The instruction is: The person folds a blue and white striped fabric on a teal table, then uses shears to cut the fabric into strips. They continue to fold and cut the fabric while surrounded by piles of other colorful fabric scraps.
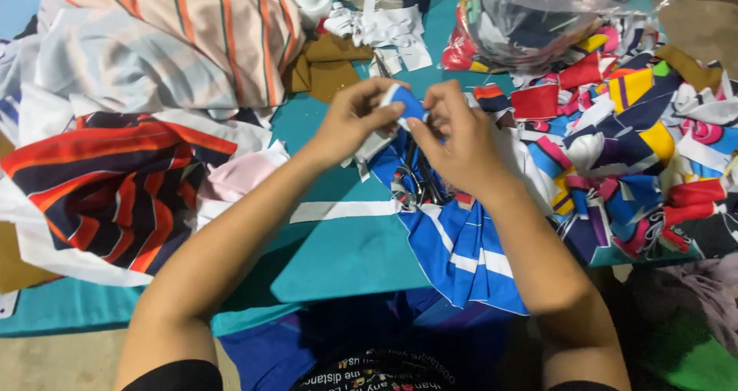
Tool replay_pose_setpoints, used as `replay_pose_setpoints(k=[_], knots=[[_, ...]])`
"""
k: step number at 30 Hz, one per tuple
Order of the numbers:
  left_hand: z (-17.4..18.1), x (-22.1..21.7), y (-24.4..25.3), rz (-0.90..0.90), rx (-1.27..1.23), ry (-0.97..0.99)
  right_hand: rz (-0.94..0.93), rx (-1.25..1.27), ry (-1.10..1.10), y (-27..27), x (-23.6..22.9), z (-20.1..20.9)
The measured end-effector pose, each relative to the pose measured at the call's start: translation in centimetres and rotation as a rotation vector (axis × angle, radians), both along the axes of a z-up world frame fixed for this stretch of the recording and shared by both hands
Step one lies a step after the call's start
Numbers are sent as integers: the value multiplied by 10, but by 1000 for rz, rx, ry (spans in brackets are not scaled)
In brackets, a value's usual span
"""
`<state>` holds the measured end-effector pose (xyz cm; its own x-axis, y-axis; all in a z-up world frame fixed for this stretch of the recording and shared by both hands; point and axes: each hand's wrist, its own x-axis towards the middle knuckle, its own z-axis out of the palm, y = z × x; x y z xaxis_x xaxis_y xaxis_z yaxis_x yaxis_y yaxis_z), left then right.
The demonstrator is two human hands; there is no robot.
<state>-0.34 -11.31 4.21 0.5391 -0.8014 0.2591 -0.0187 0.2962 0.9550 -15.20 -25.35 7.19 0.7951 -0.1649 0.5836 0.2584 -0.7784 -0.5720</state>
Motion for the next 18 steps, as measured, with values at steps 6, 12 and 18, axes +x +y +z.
replay_pose_setpoints(k=[6,12,18], knots=[[-19,-36,-34,42,-60,-494,-293,-188,-346,-80,-35,-14],[-50,-59,-27,-218,19,-929,-834,-629,-988,-94,-39,68],[-42,-55,-26,-196,-4,-880,-319,-360,-184,-75,-67,115]])
